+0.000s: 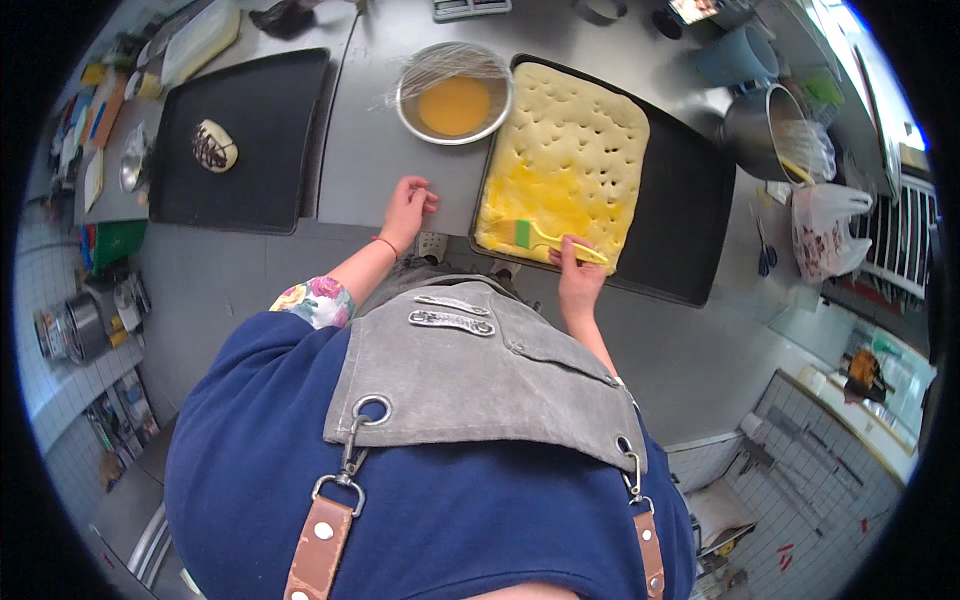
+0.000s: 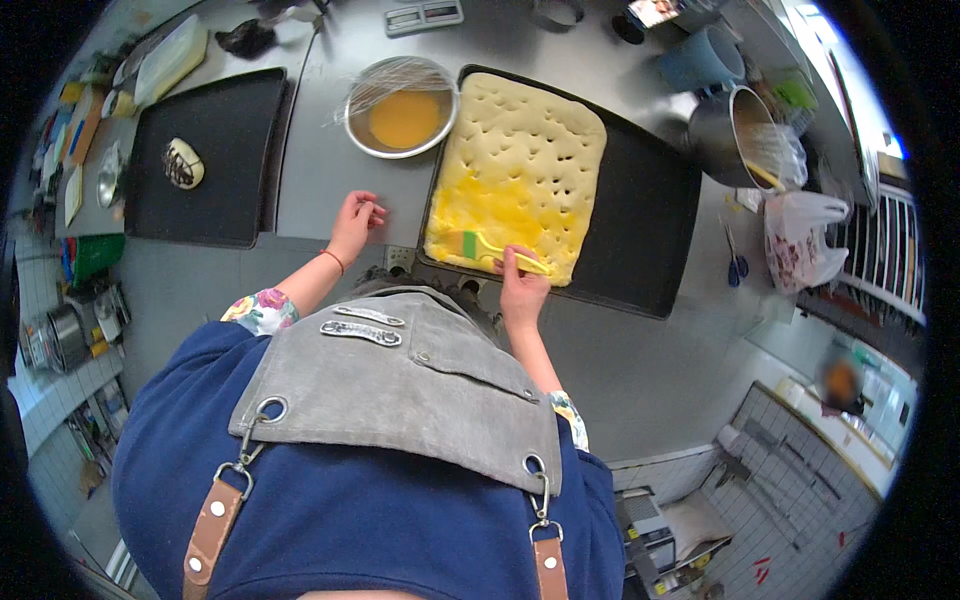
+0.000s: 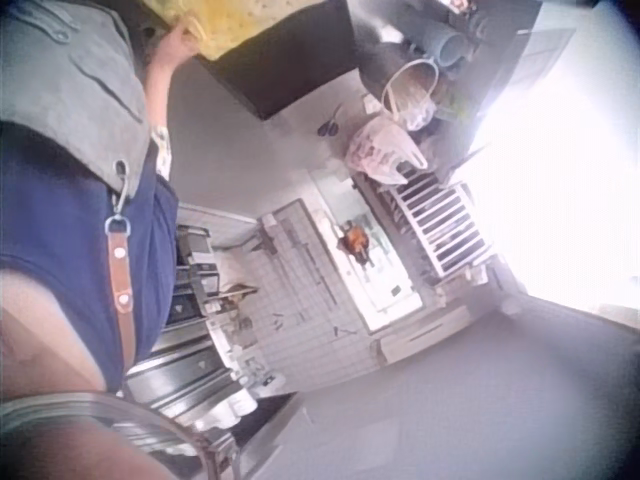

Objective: The person brushes a liquid mixture onto the surface of a rectangular dough in a baking tray, then wipes the work surface with a cloth, and finally places the tray of dough near a bag of ingredients.

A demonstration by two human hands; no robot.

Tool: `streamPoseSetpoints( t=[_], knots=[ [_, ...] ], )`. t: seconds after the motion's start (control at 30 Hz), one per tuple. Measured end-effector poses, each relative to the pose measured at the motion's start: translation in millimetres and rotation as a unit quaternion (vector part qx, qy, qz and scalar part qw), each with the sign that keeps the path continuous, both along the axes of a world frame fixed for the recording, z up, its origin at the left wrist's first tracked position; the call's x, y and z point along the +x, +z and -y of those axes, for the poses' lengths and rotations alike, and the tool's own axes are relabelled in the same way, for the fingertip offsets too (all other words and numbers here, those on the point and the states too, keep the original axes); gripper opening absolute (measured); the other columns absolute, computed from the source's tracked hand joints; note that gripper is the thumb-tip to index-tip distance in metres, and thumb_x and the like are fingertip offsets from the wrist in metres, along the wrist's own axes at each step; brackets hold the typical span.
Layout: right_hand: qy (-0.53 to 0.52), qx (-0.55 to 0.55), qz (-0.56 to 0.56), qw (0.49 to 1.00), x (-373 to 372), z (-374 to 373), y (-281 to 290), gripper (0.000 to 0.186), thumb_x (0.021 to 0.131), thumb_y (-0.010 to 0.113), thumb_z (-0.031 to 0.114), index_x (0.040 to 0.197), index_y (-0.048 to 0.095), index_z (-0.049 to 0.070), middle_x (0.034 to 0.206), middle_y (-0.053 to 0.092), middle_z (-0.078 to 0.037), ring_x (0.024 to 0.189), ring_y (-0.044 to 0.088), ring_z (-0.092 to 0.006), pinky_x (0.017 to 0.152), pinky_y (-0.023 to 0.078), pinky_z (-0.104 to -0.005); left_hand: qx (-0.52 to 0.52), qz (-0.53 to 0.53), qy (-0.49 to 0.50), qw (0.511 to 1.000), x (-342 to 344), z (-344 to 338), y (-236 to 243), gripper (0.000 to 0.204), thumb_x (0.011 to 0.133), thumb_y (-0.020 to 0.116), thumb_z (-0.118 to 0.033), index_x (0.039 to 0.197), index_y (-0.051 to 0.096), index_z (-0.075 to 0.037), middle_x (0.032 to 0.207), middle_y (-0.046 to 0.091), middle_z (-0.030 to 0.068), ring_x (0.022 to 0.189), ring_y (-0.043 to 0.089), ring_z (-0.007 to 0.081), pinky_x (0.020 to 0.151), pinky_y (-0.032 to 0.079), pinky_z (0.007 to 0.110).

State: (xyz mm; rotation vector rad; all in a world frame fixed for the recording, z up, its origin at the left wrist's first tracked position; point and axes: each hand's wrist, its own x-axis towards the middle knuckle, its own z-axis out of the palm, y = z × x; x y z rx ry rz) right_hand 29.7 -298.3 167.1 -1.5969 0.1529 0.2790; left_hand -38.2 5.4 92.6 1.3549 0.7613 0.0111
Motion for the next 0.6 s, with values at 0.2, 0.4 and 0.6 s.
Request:
streamPoseSetpoints(
  t=[0.2, 0.4, 0.6],
  knots=[
    [-0.071, -0.023, 0.048, 0.996, -12.3, 11.9, 27.3, 0.016, 0.094, 0.062, 0.012, 0.101, 0.064, -0.002, 0.088, 0.065, -0.006, 0.074, 0.067, -0.0141, 0.066, 0.058, -0.0279, 0.02, -0.011, -0.051, 0.998, -2.6, -0.3, -3.8, 0.017, 0.099, 0.046, -0.014, 0.113, 0.049, -0.006, 0.094, 0.065, 0.0065, 0.075, 0.06, 0.0117, 0.069, 0.048, 0.025],
    [-0.109, 0.043, 0.005, 0.993, -7.9, 22.9, -10.5, 0.018, 0.094, 0.063, 0.014, 0.103, 0.062, 0.0, 0.086, 0.065, -0.006, 0.071, 0.066, -0.0147, 0.063, 0.057, -0.0273, 0.026, -0.029, -0.167, 0.985, 7.8, 23.1, -8.2, 0.023, 0.098, 0.051, -0.02, 0.117, 0.05, -0.007, 0.096, 0.064, 0.0045, 0.078, 0.06, 0.0108, 0.069, 0.048, 0.025],
    [-0.217, -0.008, 0.034, 0.976, 44.3, 111.5, 23.5, 0.016, 0.095, 0.06, 0.014, 0.102, 0.062, 0.0, 0.089, 0.066, -0.01, 0.071, 0.068, -0.0168, 0.065, 0.059, -0.0277, 0.059, -0.019, -0.243, 0.968, 7.5, 39.0, -37.7, 0.03, 0.098, 0.052, -0.019, 0.122, 0.05, -0.003, 0.099, 0.061, 0.0069, 0.082, 0.06, 0.0132, 0.076, 0.051, 0.028]
  ],
)
